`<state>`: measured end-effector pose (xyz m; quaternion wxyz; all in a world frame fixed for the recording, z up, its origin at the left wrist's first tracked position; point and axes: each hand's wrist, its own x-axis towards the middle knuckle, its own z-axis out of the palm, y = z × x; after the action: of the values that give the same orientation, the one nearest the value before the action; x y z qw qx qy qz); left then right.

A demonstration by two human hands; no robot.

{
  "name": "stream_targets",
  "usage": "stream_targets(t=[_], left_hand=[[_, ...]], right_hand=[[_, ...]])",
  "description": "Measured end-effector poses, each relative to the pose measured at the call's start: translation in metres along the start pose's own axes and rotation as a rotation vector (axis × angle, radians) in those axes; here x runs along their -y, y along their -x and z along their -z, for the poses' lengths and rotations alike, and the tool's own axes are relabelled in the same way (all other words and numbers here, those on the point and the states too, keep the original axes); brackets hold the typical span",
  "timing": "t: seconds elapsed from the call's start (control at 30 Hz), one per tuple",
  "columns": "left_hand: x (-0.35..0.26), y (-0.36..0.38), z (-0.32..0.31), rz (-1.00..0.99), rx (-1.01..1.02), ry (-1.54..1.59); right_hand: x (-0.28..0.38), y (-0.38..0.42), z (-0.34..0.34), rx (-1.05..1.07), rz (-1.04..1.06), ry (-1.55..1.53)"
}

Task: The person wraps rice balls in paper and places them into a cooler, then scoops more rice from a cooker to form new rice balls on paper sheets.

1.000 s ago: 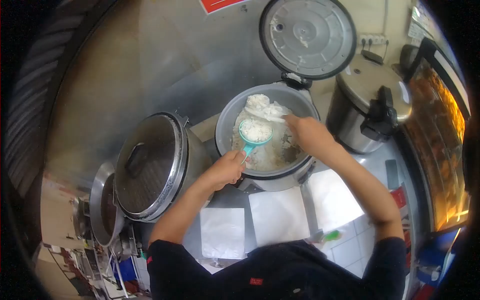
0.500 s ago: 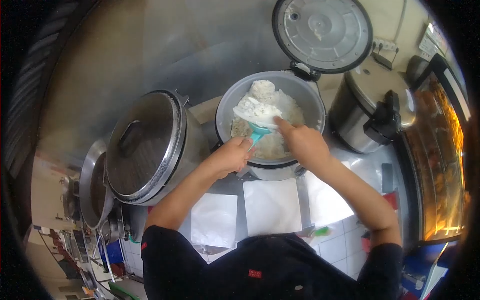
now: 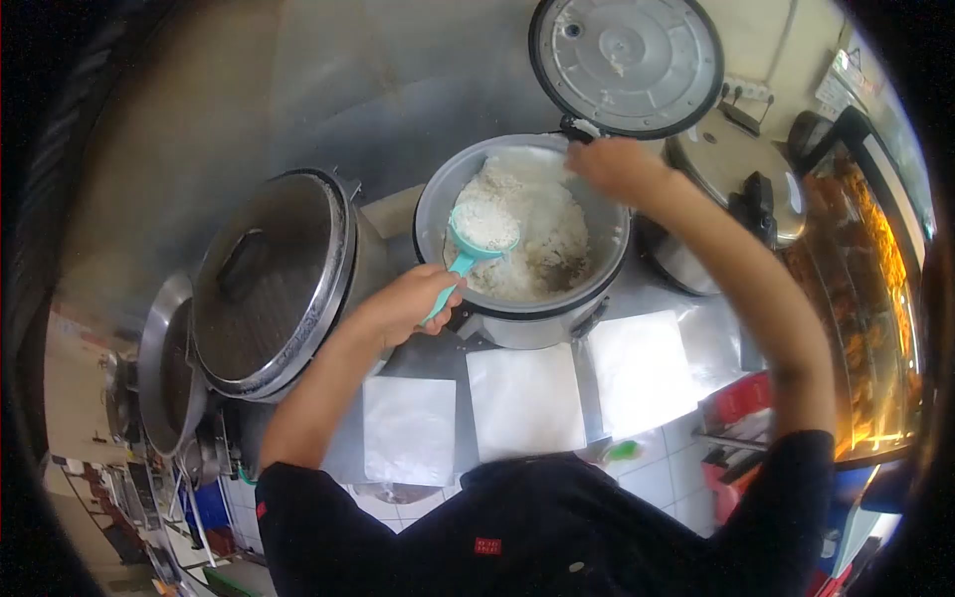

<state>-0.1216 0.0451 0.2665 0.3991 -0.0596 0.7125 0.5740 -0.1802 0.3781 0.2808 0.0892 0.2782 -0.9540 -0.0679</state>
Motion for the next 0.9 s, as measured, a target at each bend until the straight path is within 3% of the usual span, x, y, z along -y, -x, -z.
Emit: stream_targets(t=[0.07, 0.1, 0.17, 0.2, 0.3, 0.43, 0.5, 0.57, 0.7, 0.77, 0.83, 0.9], left_hand=[[0.004, -0.008, 0.003, -0.014, -0.008, -0.031], [0.008, -0.009, 0.004, -0.03, -0.016, -0.08], [0.009, -0.004, 0.0, -0.044, -0.034, -0.024], [0.008, -0.002, 0.0, -0.045, 0.024, 0.053], [0.008, -0.005, 0.005, -0.039, 0.119, 0.158], [0.013, 0.002, -0.003, -0.036, 0.076, 0.202], [0.019, 0.004, -0.004, -0.042, 0.065, 0.223], [0.02, 0.003, -0.001, -0.065, 0.055, 0.239], [0.025, 0.019, 0.001, -0.125, 0.056, 0.279], [0.031, 0.028, -0.001, -0.151, 0.038, 0.322], [0.048, 0.04, -0.001, -0.291, 0.05, 0.242], [0.067, 0.065, -0.007, -0.359, 0.056, 0.266]], right_hand=[[0.015, -0.009, 0.045, 0.155, -0.201, -0.034], [0.007, -0.006, 0.029, 0.16, -0.197, -0.037], [-0.022, 0.004, -0.009, 0.447, -0.115, 0.289], [-0.014, 0.006, -0.003, 0.499, -0.134, 0.211], [-0.005, 0.007, -0.011, 0.357, -0.167, 0.2], [0.0, -0.006, -0.011, 0.473, -0.226, 0.287], [-0.008, 0.001, -0.017, 0.467, -0.352, 0.12], [-0.01, -0.002, -0.014, 0.454, -0.246, 0.219], [-0.011, 0.013, 0.001, 0.165, -0.166, 0.003], [0.006, 0.034, 0.02, -0.076, -0.319, -0.218], [0.003, 0.056, 0.017, -0.03, -0.313, -0.38], [0.001, 0.074, 0.019, 0.111, -0.517, -0.501]])
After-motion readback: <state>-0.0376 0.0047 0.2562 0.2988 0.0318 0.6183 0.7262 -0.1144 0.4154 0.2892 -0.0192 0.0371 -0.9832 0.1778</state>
